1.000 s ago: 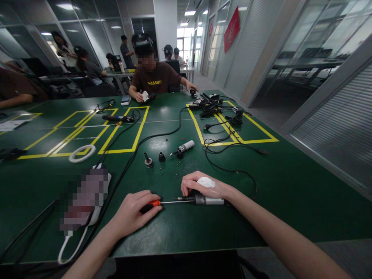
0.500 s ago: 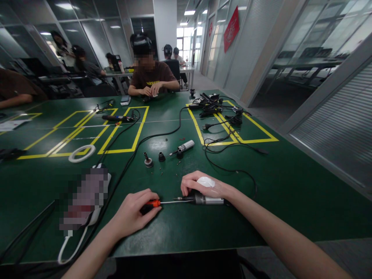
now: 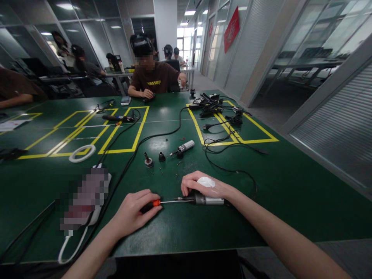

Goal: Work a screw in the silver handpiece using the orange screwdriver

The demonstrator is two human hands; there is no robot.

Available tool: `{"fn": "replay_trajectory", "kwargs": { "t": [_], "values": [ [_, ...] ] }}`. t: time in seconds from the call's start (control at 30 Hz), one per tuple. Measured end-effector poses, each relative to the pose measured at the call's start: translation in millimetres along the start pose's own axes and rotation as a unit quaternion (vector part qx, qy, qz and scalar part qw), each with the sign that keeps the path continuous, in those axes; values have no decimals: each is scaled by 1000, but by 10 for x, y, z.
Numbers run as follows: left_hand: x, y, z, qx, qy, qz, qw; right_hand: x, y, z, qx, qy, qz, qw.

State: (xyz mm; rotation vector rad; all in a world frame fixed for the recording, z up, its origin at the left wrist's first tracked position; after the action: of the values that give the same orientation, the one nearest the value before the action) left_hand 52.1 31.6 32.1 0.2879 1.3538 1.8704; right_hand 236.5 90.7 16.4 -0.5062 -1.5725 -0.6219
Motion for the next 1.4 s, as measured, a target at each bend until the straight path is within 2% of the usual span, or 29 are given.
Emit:
{"fn": "replay_trajectory", "kwargs": {
  "t": [0.17, 0.43, 0.83, 1.4],
  "values": [
    [13, 8, -14, -18, -19, 5, 1000, 9, 0, -8, -2, 3, 0, 1000],
    [23, -14, -16, 1, -11, 10, 1000, 5, 7, -1, -3, 6, 2, 1000],
    [37, -20, 0, -5, -5, 14, 1000, -10, 26, 9, -6, 13, 16, 1000],
    [63, -39, 22, 6, -3, 29, 1000, 12, 165, 22, -47, 36, 84, 995]
  ]
}}
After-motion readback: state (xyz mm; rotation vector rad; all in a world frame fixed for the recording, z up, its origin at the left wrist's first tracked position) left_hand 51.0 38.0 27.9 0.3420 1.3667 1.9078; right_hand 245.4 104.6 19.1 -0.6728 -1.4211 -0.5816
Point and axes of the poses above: each hand's wrist, its own z-axis towards the middle knuckle, its own y-axis out of the back of the hand, x = y × z, the point moved 8 cm from there along z, towards the middle knuckle, and after that the axes turned 11 degrees about z, right-handed, at the moved point
